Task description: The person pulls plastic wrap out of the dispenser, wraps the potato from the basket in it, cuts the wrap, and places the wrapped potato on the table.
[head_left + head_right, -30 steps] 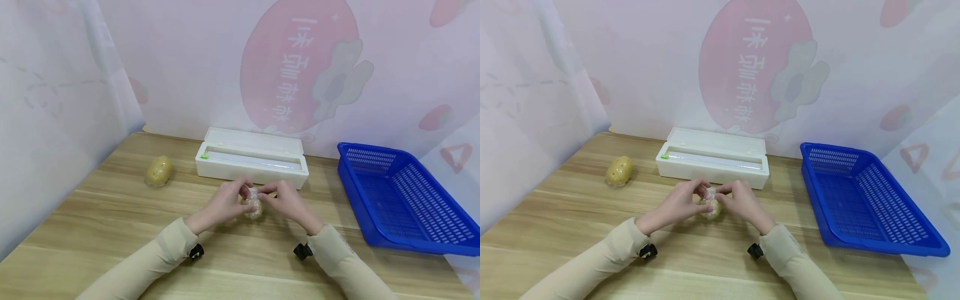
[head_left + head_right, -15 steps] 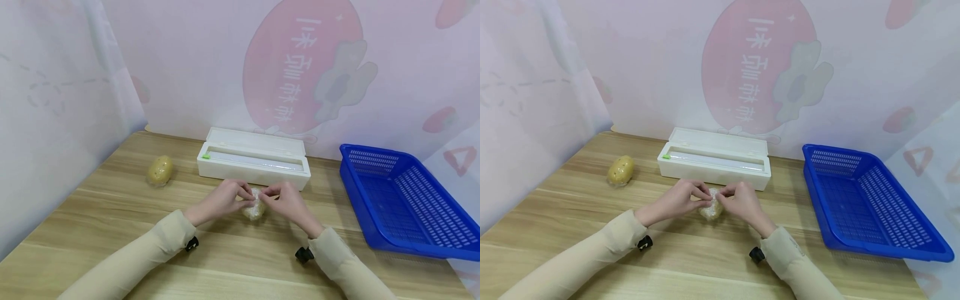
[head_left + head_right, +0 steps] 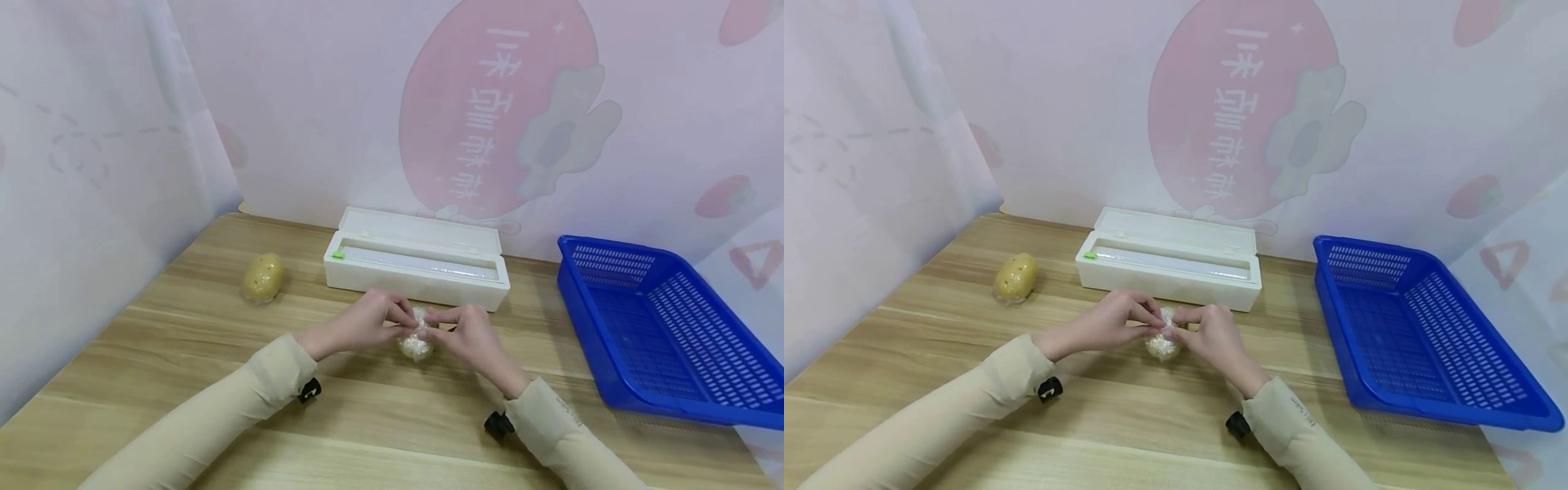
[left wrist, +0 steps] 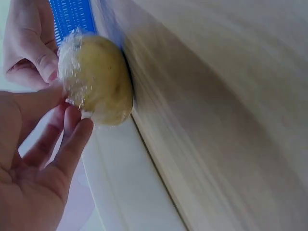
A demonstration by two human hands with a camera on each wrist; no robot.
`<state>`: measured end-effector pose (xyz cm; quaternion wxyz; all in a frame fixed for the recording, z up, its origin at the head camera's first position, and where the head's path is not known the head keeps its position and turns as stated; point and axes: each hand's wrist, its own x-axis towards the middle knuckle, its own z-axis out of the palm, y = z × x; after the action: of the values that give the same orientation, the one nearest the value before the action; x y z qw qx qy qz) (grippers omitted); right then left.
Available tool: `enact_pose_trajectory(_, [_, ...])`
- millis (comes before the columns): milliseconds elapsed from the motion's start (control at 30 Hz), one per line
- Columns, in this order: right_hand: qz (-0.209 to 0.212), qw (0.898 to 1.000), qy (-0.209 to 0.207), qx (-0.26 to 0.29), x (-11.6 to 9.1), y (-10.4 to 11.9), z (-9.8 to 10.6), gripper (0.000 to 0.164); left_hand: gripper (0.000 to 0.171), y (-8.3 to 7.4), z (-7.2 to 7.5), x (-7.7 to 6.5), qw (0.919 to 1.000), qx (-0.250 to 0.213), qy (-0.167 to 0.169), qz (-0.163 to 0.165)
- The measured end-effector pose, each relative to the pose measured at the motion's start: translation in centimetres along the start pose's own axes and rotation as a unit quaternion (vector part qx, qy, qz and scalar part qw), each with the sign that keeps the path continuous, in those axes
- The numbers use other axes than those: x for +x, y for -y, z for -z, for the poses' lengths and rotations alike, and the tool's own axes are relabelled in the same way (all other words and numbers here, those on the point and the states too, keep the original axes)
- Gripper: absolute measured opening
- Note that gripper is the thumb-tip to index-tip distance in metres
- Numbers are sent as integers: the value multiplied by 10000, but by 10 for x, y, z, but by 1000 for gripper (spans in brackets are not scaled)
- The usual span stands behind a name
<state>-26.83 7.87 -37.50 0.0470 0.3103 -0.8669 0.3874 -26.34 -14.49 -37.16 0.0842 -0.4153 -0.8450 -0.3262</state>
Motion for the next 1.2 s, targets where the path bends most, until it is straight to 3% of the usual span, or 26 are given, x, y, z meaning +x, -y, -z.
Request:
enact_pose_trajectory(167, [98, 9999, 39, 9, 2, 0, 2, 23, 17, 0, 3, -2, 9997, -182, 169, -51])
enact_pose_trajectory(300, [106, 9999, 35, 118, 3, -2, 1, 22, 32, -1, 1, -2, 9996, -142, -82, 244])
enact_pose_trajectory(400, [83, 9999, -40, 106, 2, -2, 0, 20, 42, -2, 0, -2, 9987, 152, -206, 442])
enact_pose_trajectory(533, [218, 9993, -218, -192, 3, 0, -3, 11, 33, -3, 0, -1, 9981, 464, 3, 400])
enact_pose_trajectory(700, [216, 9987, -366, -276, 2, -1, -4, 19, 27, -6, -3, -1, 9977, 562, 172, 351])
enact_pose_trajectory(933, [-167, 9991, -347, 194, 2, -5, 0, 8, 18, -8, -10, 1, 9980, 341, -350, 409])
enact_pose_trajectory(1067, [-144, 9988, -366, 306, 1, -8, -1, 3, 16, -8, -14, 4, 9954, 115, -606, 739])
enact_pose_trajectory(1200, [-75, 9993, -266, 235, 0, -6, 0, 9, 12, -9, -18, 7, 9878, -116, -825, 1315])
